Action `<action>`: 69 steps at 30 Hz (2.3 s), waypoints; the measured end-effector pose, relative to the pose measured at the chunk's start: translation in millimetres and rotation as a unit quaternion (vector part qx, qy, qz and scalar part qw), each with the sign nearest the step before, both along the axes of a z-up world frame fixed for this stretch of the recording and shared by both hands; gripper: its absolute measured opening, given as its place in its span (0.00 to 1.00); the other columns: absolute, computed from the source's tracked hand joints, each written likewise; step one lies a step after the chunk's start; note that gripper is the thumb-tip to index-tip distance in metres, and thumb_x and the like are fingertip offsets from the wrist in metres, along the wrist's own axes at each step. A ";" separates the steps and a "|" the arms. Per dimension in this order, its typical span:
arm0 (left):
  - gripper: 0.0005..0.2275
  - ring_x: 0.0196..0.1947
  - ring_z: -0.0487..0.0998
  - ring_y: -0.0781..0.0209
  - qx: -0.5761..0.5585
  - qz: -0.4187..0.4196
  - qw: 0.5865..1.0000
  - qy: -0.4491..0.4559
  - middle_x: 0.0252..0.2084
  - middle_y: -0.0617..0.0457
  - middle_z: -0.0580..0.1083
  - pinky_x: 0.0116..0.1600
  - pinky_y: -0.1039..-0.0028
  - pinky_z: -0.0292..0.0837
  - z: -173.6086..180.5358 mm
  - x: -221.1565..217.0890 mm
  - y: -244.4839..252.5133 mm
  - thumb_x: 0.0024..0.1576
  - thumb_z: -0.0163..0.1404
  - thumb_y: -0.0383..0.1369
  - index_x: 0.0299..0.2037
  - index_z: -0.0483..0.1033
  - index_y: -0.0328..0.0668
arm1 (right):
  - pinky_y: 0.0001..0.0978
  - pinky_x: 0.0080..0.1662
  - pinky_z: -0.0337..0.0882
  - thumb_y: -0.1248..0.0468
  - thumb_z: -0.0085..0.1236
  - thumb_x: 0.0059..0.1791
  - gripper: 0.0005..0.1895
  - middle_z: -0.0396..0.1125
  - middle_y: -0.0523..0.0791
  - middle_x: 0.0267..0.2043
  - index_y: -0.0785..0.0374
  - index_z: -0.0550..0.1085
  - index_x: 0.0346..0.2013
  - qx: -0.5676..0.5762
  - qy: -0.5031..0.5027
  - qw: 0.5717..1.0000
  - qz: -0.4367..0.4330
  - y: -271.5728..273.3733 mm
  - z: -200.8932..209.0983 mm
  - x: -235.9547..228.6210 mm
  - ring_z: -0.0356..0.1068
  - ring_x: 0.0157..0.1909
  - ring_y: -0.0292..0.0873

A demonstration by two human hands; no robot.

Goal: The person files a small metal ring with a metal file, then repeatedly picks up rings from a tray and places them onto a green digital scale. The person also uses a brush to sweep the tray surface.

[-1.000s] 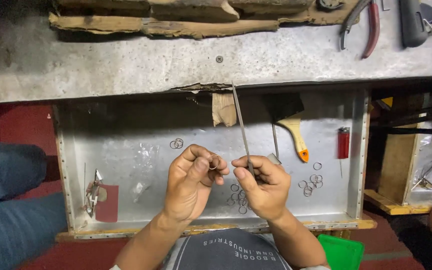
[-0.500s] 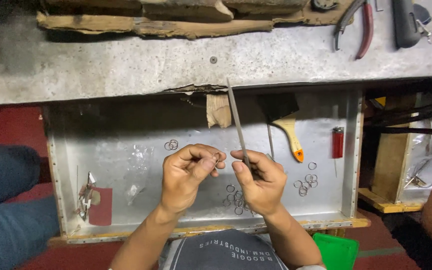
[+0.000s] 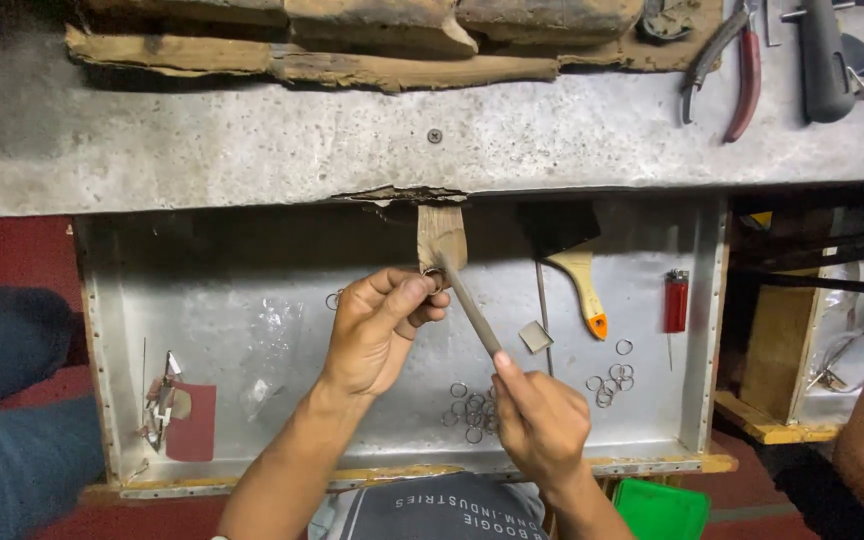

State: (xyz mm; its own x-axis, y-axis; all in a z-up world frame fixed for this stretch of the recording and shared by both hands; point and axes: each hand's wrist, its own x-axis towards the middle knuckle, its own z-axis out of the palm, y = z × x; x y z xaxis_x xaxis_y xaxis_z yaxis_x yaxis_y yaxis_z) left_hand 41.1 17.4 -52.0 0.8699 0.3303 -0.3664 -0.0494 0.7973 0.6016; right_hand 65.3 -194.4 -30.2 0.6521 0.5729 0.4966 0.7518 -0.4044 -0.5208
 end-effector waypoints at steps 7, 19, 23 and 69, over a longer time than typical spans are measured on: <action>0.04 0.40 0.84 0.52 -0.016 -0.081 0.997 -0.012 0.45 0.38 0.81 0.44 0.71 0.83 9.9 11.4 -9.4 0.62 0.53 0.25 0.42 0.80 0.30 | 0.32 0.26 0.55 0.73 0.57 0.54 0.16 0.54 0.42 0.21 0.69 0.72 0.57 0.012 0.015 0.999 -0.028 -12.3 -5.4 -1.5 0.51 0.20 0.38; 0.03 0.39 0.82 0.59 0.034 -0.002 0.999 0.011 0.48 0.35 0.80 0.39 0.79 0.77 17.3 17.6 -26.3 0.63 0.52 0.27 0.38 0.77 0.36 | 0.32 0.25 0.52 0.76 0.59 0.54 0.19 0.49 0.41 0.21 0.67 0.72 0.59 0.006 -0.011 1.000 -0.011 -8.6 -4.0 1.6 0.46 0.21 0.38; 0.03 0.44 0.82 0.55 0.072 0.013 0.997 -0.003 0.43 0.41 0.80 0.43 0.76 0.80 14.9 21.2 -26.9 0.61 0.54 0.28 0.39 0.78 0.36 | 0.34 0.27 0.53 0.78 0.59 0.53 0.19 0.49 0.43 0.22 0.67 0.72 0.58 0.005 -0.004 1.000 -0.016 -10.1 -4.3 1.0 0.46 0.21 0.41; 0.05 0.58 0.79 0.44 0.006 -0.013 0.992 -0.129 0.50 0.46 0.79 0.67 0.58 0.75 -12.5 31.0 -34.6 0.67 0.49 0.23 0.49 0.76 0.37 | 0.34 0.27 0.56 0.78 0.57 0.53 0.21 0.48 0.41 0.24 0.63 0.73 0.60 -0.068 -0.007 0.998 -0.001 -31.8 -16.8 17.2 0.46 0.22 0.42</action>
